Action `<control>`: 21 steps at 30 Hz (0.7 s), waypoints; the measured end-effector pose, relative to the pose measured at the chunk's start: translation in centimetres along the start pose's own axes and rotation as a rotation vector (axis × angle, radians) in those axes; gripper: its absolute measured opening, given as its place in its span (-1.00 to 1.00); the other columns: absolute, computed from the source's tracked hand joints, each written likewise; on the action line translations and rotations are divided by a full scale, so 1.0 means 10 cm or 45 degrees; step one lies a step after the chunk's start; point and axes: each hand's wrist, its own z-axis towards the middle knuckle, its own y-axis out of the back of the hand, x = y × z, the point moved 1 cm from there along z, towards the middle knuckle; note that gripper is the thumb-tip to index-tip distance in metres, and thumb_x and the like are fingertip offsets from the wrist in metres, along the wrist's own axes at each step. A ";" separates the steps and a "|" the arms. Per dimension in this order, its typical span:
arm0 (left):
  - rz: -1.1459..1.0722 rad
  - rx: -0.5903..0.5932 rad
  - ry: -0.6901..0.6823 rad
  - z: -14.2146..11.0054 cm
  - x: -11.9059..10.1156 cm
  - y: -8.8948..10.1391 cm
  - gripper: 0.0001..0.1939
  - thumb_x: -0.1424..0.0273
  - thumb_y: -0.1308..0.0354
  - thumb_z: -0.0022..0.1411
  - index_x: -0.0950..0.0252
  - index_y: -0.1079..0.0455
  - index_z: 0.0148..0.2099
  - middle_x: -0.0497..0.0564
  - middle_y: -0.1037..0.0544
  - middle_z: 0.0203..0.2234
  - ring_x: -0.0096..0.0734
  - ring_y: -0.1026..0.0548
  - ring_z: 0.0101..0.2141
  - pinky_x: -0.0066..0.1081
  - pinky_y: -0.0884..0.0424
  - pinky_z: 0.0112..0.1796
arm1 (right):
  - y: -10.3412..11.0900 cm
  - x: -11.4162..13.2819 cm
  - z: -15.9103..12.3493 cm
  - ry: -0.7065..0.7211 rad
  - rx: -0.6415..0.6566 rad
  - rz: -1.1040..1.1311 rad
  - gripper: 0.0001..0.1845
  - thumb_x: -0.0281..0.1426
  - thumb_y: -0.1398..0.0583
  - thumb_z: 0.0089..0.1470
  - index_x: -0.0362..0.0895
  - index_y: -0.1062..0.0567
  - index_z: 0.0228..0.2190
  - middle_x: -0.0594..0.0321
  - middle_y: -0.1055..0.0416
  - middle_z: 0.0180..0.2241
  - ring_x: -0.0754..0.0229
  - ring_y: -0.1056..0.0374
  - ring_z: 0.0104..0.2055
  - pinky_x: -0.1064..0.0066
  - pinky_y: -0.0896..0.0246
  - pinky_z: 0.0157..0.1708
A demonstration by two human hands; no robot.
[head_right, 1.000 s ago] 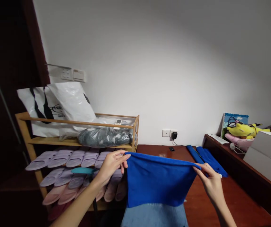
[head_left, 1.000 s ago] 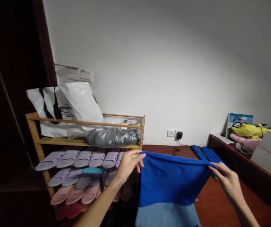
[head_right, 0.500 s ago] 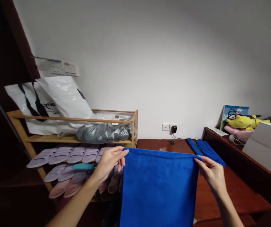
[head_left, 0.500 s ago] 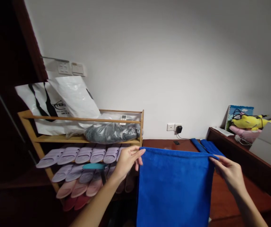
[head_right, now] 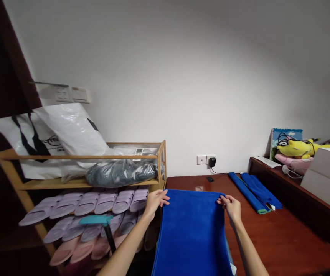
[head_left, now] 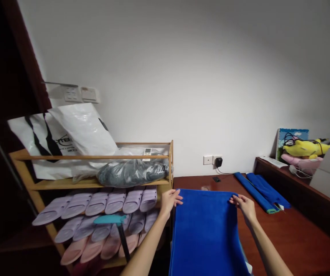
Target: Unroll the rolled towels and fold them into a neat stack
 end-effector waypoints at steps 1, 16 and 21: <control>0.001 -0.019 0.021 0.07 0.08 -0.01 -0.58 0.06 -0.28 -0.12 0.31 -0.31 -0.45 0.08 -0.55 -0.62 -0.31 -0.52 -0.63 -0.56 -0.14 -0.70 | -0.03 -0.08 0.05 -0.012 -0.004 0.011 -0.53 -0.09 -0.34 -0.38 -0.21 -0.50 -0.48 0.06 -0.56 -0.46 0.02 -0.49 -0.34 0.39 -0.30 -0.45; 0.063 -0.129 0.104 0.61 1.16 -0.22 -0.47 0.20 -0.33 -0.17 0.33 -0.33 -0.15 0.34 -0.52 -0.12 -0.01 -0.44 -0.03 -0.10 -0.36 -0.05 | -0.50 -1.11 0.53 -0.191 -0.096 0.092 -0.58 -0.25 -0.31 -0.42 -0.11 -0.46 -0.38 0.20 -0.56 -0.41 -0.04 -0.44 -0.13 0.15 -0.34 -0.13; -0.105 0.076 0.011 0.51 1.41 -0.79 -0.43 0.13 -0.21 -0.03 0.18 -0.32 0.04 0.15 -0.34 0.13 -0.16 -0.21 0.16 -0.19 -0.15 0.14 | -1.21 -1.36 0.39 -0.184 0.072 0.396 -0.51 -0.14 -0.22 -0.26 -0.07 -0.41 -0.22 0.12 -0.49 -0.13 -0.01 -0.31 0.06 0.09 -0.21 0.07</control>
